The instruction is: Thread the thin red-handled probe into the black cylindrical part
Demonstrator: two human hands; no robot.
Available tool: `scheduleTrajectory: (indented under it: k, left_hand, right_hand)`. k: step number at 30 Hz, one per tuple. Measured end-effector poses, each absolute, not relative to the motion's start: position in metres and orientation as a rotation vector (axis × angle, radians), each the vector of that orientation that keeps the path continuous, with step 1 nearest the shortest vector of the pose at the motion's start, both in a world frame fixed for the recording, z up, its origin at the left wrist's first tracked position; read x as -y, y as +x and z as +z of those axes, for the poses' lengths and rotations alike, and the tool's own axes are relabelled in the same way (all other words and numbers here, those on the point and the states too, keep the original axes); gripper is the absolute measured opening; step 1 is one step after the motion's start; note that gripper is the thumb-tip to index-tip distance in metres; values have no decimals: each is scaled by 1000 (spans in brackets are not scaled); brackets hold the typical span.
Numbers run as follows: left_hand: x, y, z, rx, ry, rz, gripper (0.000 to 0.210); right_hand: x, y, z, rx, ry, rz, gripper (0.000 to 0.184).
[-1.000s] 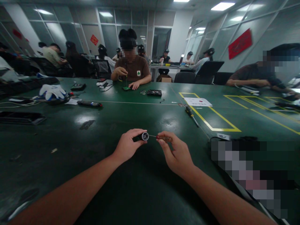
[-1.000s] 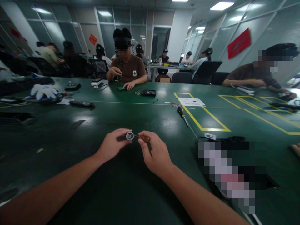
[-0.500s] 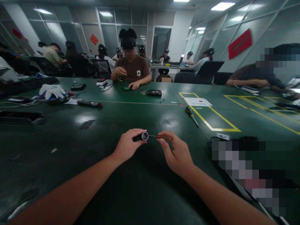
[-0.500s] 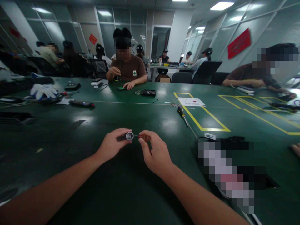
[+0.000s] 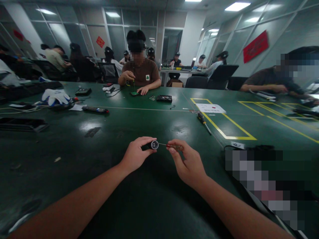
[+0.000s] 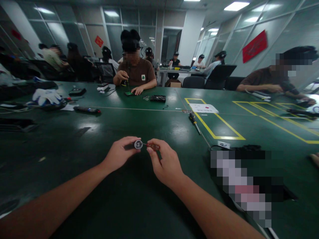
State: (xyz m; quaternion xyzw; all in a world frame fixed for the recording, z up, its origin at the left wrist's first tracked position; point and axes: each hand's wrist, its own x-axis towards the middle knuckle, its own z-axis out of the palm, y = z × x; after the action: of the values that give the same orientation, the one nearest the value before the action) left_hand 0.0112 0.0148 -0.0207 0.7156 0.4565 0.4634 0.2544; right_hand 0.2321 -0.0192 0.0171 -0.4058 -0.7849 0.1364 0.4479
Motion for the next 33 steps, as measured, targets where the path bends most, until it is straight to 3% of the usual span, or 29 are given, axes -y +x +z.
scheduleTrajectory:
  k: [33]
  left_hand:
    - [-14, 11, -18, -1259, 1967, 1274, 41]
  right_hand:
    - [23, 233, 20, 1983, -994, 389, 16]
